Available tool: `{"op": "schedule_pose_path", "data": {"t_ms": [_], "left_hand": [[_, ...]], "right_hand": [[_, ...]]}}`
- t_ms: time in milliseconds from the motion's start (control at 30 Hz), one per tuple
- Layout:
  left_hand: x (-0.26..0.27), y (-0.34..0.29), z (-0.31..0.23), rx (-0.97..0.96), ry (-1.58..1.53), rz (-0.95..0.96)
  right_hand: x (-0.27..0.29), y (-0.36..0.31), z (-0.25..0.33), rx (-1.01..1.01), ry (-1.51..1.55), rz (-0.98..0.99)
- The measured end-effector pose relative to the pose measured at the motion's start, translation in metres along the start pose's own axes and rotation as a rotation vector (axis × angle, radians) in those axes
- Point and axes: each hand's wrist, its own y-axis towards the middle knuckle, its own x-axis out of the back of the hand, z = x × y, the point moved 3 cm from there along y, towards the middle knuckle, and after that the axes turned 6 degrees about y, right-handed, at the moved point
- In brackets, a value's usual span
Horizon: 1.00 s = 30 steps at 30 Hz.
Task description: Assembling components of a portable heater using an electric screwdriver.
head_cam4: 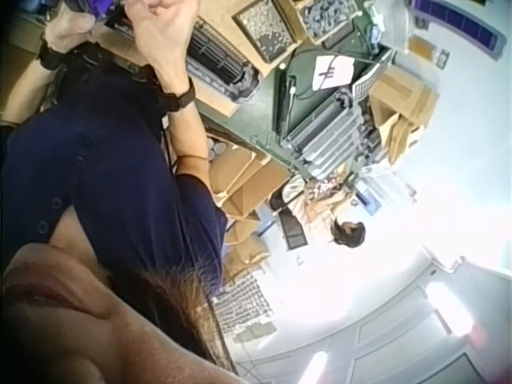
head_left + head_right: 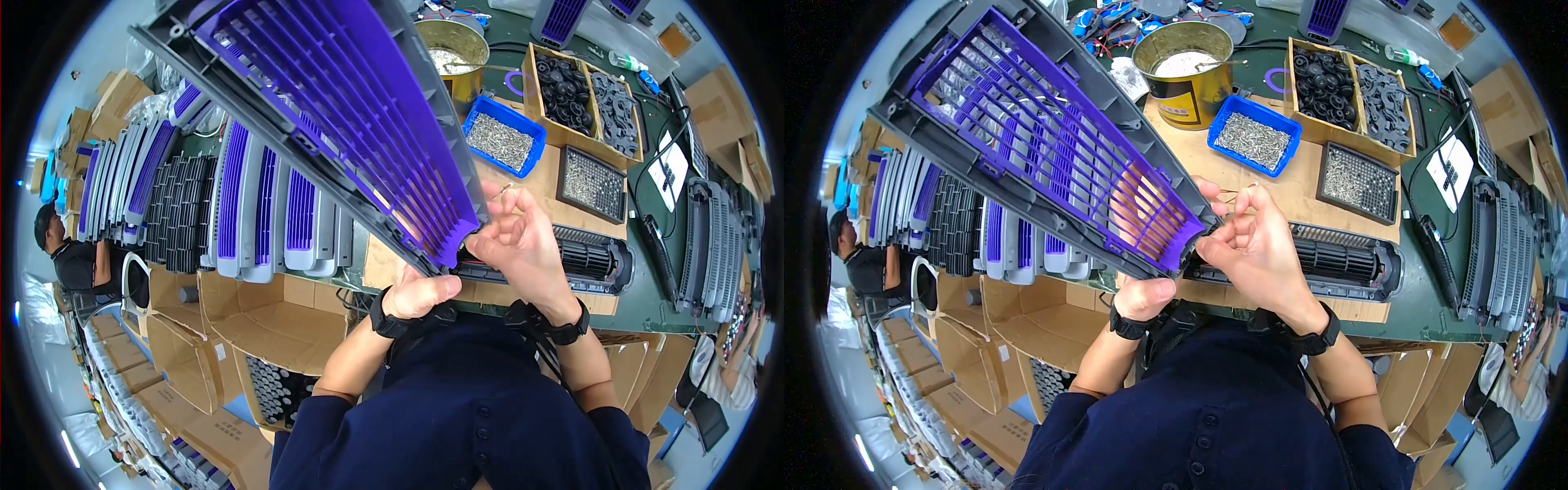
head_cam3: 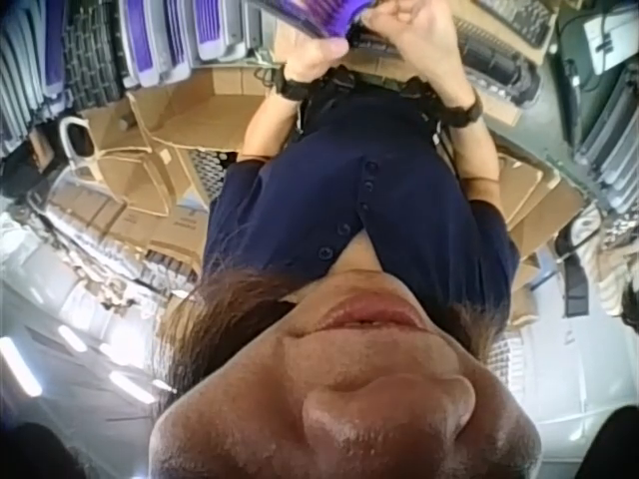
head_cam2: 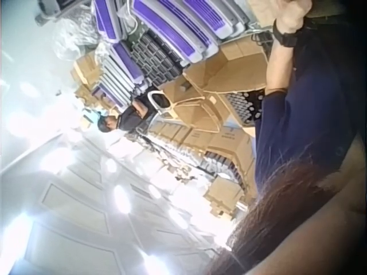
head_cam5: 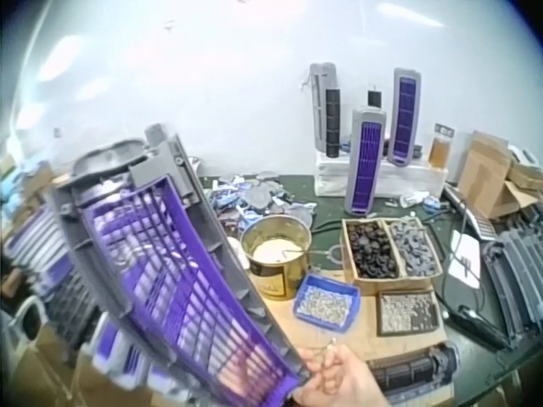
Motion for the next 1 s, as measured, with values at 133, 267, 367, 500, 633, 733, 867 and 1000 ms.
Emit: {"op": "schedule_pose_path", "data": {"t_ms": [133,267,367,500,633,733,867,1000], "left_hand": [[0.002,0.001,0.002,-0.017,0.054,-0.004],[0.0,0.003,0.0,-0.006,0.02,-0.028],[0.007,0.0,0.0,-0.021,-0.03,-0.097],[0.013,0.004,-0.008,-0.032,-0.206,-0.049],[0.023,0.005,-0.013,0.024,-0.238,-0.011],[0.018,0.007,-0.017,0.054,-0.208,-0.003],[0.017,0.008,-0.017,0.092,-0.284,0.034],[0.023,0.005,-0.015,0.121,-0.244,0.068]], "right_hand": [[-0.001,0.003,-0.005,0.02,0.07,0.013],[-0.003,0.004,-0.007,0.037,0.025,0.02],[-0.002,0.003,-0.002,0.0,-0.041,0.018],[-0.001,-0.001,0.012,-0.043,-0.242,0.08],[0.004,-0.001,0.021,-0.051,-0.178,0.123],[0.003,0.0,0.018,-0.189,-0.138,0.251],[0.0,0.003,0.021,-0.284,-0.134,0.309],[-0.004,0.003,0.019,-0.232,-0.111,0.348]]}}
